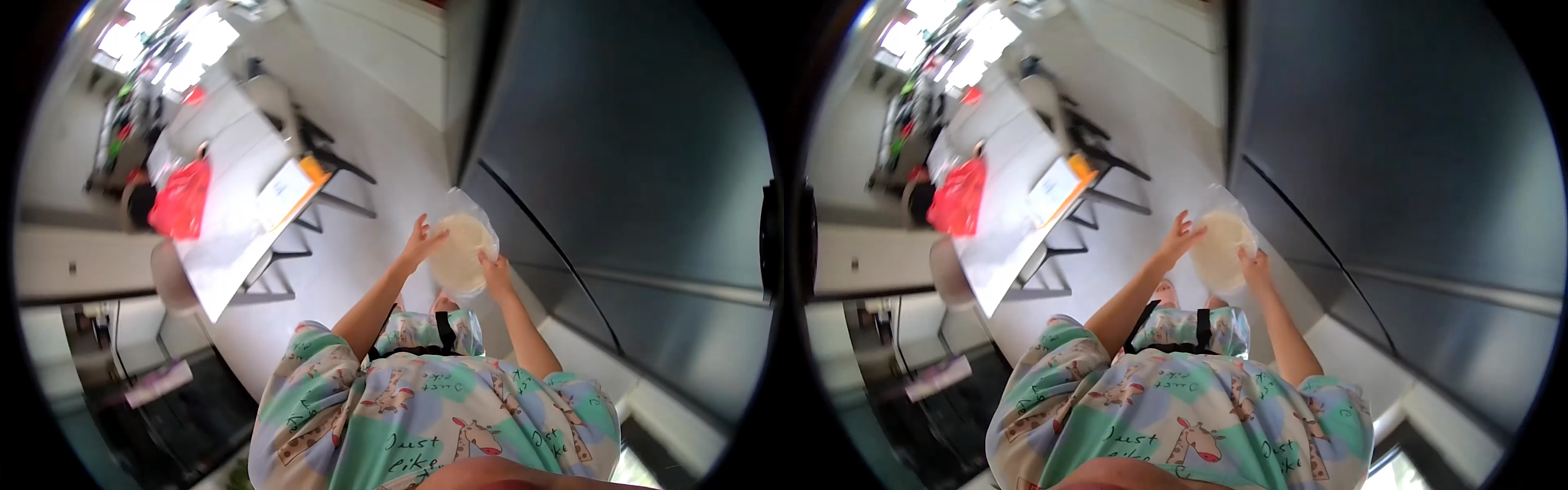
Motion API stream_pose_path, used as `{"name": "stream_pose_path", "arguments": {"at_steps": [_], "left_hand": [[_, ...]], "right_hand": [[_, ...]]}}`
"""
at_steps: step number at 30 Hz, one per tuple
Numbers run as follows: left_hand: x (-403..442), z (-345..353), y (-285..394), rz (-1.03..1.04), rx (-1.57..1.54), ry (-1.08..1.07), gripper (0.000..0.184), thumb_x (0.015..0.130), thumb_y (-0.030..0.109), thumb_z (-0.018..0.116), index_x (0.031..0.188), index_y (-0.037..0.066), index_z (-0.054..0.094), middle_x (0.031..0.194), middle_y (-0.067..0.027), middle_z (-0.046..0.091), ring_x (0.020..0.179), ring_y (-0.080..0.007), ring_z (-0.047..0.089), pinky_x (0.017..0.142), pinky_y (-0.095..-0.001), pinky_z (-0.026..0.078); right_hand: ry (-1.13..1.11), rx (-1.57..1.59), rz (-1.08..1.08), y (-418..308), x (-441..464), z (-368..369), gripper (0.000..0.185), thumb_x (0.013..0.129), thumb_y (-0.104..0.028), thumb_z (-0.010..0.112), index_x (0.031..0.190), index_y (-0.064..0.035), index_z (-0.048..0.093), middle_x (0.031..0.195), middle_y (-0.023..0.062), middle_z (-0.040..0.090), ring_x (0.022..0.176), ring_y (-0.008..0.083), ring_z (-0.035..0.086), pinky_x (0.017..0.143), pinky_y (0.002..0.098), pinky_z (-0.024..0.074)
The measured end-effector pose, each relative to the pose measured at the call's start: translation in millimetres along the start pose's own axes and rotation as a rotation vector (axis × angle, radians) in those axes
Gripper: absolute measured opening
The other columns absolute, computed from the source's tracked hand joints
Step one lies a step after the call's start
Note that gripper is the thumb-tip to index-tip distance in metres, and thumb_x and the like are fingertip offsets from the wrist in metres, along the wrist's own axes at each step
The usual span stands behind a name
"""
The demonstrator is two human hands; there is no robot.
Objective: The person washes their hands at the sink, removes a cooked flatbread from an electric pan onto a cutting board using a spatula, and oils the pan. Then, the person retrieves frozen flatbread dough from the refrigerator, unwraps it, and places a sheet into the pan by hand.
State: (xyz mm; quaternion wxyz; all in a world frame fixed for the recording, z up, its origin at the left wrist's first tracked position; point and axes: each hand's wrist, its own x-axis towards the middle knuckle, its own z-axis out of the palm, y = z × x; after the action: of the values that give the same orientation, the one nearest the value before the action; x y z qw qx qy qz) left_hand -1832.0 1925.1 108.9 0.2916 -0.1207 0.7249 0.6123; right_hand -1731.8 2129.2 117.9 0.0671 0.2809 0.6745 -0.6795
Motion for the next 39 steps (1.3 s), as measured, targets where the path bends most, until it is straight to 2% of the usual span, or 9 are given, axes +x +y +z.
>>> {"name": "stream_pose_path", "arguments": {"at_steps": [2,5,6,10,15,21,24,32,39], "left_hand": [[-24,-65,-12,-0.009,-0.119,0.069,0.081,0.085,0.036,0.079,0.149,0.012,0.035,0.136,-0.0136,0.055,0.122,-0.0234,0.055,0.100,-0.0404,0.046],[-83,-173,-30,0.029,-0.195,0.137,0.071,0.087,0.030,0.078,0.144,0.008,0.043,0.122,-0.0098,0.065,0.106,-0.0206,0.065,0.093,-0.0351,0.052],[-111,-206,-36,0.049,-0.207,0.156,0.068,0.088,0.030,0.077,0.142,0.006,0.046,0.118,-0.0080,0.067,0.102,-0.0197,0.067,0.091,-0.0341,0.053],[-248,-312,-78,0.213,-0.867,0.297,0.057,0.089,0.026,0.076,0.135,0.002,0.053,0.123,-0.0089,0.065,0.108,-0.0196,0.065,0.094,-0.0371,0.053],[-397,-427,-179,0.359,-1.209,0.522,0.053,0.091,0.022,0.073,0.136,0.002,0.052,0.122,-0.0097,0.066,0.110,-0.0208,0.065,0.096,-0.0378,0.053],[-506,-550,-244,0.412,-1.342,1.178,0.037,0.086,-0.001,0.073,0.119,0.004,0.057,0.114,-0.0112,0.069,0.102,-0.0213,0.068,0.089,-0.0350,0.057],[-514,-589,-277,0.472,-1.307,1.368,0.037,0.086,-0.005,0.072,0.118,0.004,0.056,0.112,-0.0120,0.069,0.098,-0.0211,0.069,0.088,-0.0351,0.058],[-574,-836,-331,0.473,-1.316,1.524,0.024,0.093,0.002,0.066,0.114,0.005,0.055,0.103,-0.0060,0.067,0.092,-0.0160,0.066,0.079,-0.0299,0.056],[-660,-1050,-383,0.450,-1.122,1.739,0.030,0.090,0.000,0.069,0.116,0.005,0.055,0.104,-0.0043,0.067,0.090,-0.0121,0.065,0.076,-0.0288,0.055]], "right_hand": [[-0.184,0.379,0.172,-44,-19,60,0.040,0.095,-0.024,0.066,0.124,0.0021,0.058,0.113,0.0105,0.068,0.104,0.0217,0.066,0.087,0.0371,0.0549],[-0.302,0.234,0.280,-70,-26,149,0.040,0.095,-0.020,0.066,0.127,0.0019,0.056,0.120,0.0117,0.065,0.107,0.0233,0.065,0.089,0.0365,0.0546],[-0.551,0.214,0.192,-69,-23,173,0.038,0.094,-0.019,0.066,0.126,0.0013,0.058,0.119,0.0113,0.066,0.110,0.0229,0.064,0.091,0.0355,0.0540],[-0.896,0.119,0.219,-99,-87,312,0.034,0.094,-0.018,0.066,0.121,0.0028,0.062,0.114,0.0103,0.068,0.103,0.0202,0.066,0.087,0.0331,0.0532],[-1.283,-0.053,0.231,-64,-178,512,0.035,0.094,-0.018,0.067,0.122,0.0014,0.062,0.115,0.0087,0.067,0.105,0.0202,0.065,0.087,0.0348,0.0537],[-1.364,-0.147,0.435,-20,-312,739,0.038,0.094,-0.017,0.068,0.126,-0.0010,0.059,0.119,0.0086,0.065,0.107,0.0211,0.064,0.089,0.0369,0.0530],[-1.506,-0.224,0.297,-9,-341,804,0.036,0.092,-0.012,0.068,0.126,-0.0020,0.059,0.116,0.0071,0.066,0.106,0.0186,0.064,0.089,0.0345,0.0520],[-1.614,-0.250,0.275,37,-411,1070,0.035,0.091,-0.008,0.069,0.124,-0.0026,0.060,0.111,0.0064,0.067,0.101,0.0170,0.065,0.086,0.0327,0.0527],[-1.586,-0.267,0.500,43,-526,1320,0.036,0.094,-0.014,0.068,0.127,-0.0044,0.057,0.117,0.0061,0.066,0.102,0.0180,0.066,0.085,0.0311,0.0544]]}}
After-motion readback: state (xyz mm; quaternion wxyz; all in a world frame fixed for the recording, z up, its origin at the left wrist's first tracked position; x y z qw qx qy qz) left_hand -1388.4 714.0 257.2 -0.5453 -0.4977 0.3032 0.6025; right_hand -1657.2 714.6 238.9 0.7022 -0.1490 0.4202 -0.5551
